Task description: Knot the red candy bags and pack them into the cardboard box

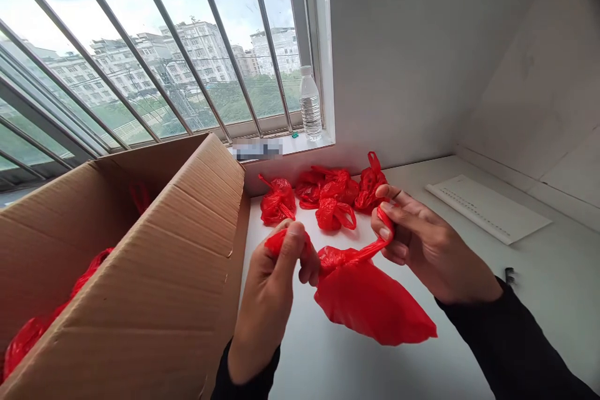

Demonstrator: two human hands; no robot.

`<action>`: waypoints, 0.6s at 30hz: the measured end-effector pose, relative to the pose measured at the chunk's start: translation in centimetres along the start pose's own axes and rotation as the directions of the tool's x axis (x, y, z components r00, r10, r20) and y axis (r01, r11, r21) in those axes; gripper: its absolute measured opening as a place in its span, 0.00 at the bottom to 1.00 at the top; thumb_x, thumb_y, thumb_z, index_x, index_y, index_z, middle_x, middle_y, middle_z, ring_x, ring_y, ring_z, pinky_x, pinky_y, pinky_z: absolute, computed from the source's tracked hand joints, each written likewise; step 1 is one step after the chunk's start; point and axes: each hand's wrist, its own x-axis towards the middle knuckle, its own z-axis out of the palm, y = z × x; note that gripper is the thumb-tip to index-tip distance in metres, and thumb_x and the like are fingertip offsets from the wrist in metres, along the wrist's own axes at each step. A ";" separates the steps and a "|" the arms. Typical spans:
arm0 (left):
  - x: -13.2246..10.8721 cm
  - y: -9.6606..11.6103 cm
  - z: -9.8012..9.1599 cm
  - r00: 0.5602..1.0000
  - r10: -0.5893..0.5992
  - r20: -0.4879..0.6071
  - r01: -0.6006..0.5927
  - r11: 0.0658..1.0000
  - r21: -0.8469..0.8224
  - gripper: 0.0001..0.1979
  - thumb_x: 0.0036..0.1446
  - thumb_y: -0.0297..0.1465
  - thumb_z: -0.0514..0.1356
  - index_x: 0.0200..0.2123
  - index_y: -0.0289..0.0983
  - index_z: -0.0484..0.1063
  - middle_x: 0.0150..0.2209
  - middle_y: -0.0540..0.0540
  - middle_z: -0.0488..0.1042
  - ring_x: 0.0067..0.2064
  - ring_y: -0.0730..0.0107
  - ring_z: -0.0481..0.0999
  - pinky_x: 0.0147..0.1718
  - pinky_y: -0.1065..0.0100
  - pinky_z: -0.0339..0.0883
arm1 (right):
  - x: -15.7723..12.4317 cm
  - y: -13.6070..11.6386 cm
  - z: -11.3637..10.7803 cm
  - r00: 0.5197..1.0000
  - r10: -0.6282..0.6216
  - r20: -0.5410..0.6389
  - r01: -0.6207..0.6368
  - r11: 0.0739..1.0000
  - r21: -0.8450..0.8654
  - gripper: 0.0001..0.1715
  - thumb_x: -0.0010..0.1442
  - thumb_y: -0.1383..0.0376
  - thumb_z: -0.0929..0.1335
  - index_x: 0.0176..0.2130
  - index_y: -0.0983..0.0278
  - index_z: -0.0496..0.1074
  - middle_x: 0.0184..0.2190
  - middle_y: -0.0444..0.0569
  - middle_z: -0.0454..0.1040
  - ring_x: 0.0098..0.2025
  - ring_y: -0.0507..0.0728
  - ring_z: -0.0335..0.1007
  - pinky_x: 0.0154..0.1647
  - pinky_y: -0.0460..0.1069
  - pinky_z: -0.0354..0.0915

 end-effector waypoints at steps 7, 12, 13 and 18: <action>-1.1 -0.6 0.8 0.950 -0.048 0.308 -0.112 0.869 0.482 0.26 0.64 0.32 0.64 0.63 0.48 0.65 0.38 0.48 0.73 0.37 0.65 0.73 0.40 0.62 0.72 | -0.8 -0.1 0.6 0.996 -0.091 0.024 0.093 0.990 -0.106 0.07 0.69 0.58 0.69 0.46 0.55 0.69 0.24 0.40 0.68 0.24 0.50 0.61 0.25 0.44 0.64; -1.3 -1.5 1.5 0.936 0.126 0.329 -0.304 0.760 0.575 0.13 0.58 0.22 0.64 0.45 0.41 0.80 0.44 0.41 0.74 0.51 0.56 0.74 0.49 0.59 0.73 | -1.8 0.4 -0.2 0.990 -0.140 -0.031 0.132 0.975 -0.176 0.11 0.65 0.54 0.72 0.46 0.53 0.73 0.24 0.41 0.67 0.22 0.50 0.58 0.21 0.44 0.66; -1.2 -1.6 1.5 0.927 0.168 0.335 -0.342 0.745 0.572 0.14 0.56 0.21 0.64 0.44 0.39 0.80 0.47 0.39 0.74 0.54 0.55 0.73 0.51 0.59 0.73 | -1.8 0.6 -0.6 0.989 -0.134 -0.055 0.121 0.973 -0.194 0.12 0.63 0.54 0.73 0.46 0.53 0.74 0.25 0.41 0.66 0.22 0.51 0.59 0.21 0.45 0.66; -2.0 -1.6 1.5 0.888 0.246 0.390 -0.447 0.665 0.598 0.17 0.50 0.19 0.59 0.44 0.37 0.71 0.42 0.40 0.78 0.44 0.57 0.77 0.47 0.56 0.73 | -0.9 1.3 -2.8 0.979 -0.180 -0.098 0.147 0.951 -0.272 0.14 0.62 0.52 0.73 0.48 0.47 0.76 0.32 0.48 0.72 0.28 0.57 0.69 0.25 0.52 0.73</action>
